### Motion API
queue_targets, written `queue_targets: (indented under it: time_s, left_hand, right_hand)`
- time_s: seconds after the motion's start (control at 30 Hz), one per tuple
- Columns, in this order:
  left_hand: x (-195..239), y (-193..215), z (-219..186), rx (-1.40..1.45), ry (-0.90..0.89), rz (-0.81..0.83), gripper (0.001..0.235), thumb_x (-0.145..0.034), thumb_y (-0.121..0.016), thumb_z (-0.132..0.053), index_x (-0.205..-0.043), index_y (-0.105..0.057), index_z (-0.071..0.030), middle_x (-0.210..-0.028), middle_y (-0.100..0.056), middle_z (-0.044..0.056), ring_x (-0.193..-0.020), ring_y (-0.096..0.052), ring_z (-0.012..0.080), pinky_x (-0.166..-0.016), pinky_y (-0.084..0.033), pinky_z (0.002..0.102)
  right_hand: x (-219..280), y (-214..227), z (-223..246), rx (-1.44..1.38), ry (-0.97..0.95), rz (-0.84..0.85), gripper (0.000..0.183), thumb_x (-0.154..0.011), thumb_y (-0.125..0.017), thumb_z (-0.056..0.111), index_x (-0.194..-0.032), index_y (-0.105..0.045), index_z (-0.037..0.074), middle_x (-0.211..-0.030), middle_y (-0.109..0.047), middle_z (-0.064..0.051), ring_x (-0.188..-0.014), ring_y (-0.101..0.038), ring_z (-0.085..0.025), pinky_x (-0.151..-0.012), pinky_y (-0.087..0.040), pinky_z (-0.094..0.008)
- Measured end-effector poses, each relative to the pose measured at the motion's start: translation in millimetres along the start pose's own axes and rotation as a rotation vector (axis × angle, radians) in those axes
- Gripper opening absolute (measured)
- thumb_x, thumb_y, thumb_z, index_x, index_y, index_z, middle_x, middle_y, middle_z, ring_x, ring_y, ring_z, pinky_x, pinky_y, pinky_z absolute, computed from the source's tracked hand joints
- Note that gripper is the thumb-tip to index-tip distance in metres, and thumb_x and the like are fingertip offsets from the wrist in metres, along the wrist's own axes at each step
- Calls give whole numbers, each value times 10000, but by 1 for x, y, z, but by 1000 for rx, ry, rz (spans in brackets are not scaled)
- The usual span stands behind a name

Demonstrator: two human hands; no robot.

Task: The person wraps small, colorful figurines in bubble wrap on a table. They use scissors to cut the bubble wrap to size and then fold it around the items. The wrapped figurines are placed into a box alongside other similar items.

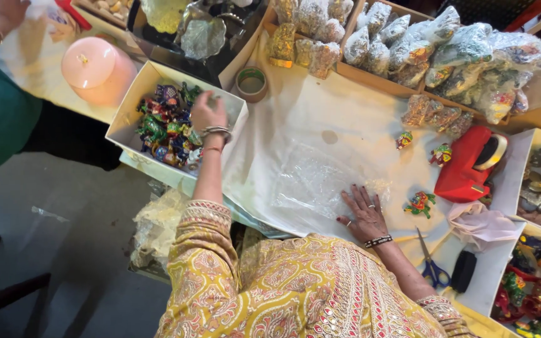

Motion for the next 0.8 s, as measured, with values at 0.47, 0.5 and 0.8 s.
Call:
queue_targets:
  time_s: [0.47,0.5,0.8]
  left_hand:
    - [-70,-12,82,-401,163,207,851,-695,-837,-326,-1456,-490,-169,-1313,-640,141,-1194,-586,392,-920,-526,539]
    - [-73,-7,70,-429,154,315,876,-654,-866,-348,-1434,-486,-230,-1278,-641,128,-1170,-580,404,-881,-525,547]
    - [-52,-13,91,-259,223,136,273,-912,-734,-228,-1171,-654,-260,-1055,-783,27,-940,-737,325,-764,-556,517]
  right_hand:
    - [-2,6,4,3,-70,54,821,-842,-637,618,-1547,-345,314,-1679,-194,-16,-1555,-147,-235,-1256,-71,-505]
    - [-2,6,3,13,-62,49,813,-846,-634,617,-1544,-349,313,-1680,-191,-18,-1556,-147,-237,-1252,-72,-512]
    - [0,16,8,-15,-63,84,808,-860,-629,616,-1553,-331,325,-1687,-162,-10,-1561,-119,-246,-1250,-60,-531]
Point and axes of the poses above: each hand's wrist, its own x-axis away from the middle knuckle, its own y-axis out of the back of the hand, z = x × y, the point moved 1 cm from there along -x, towards the middle knuckle
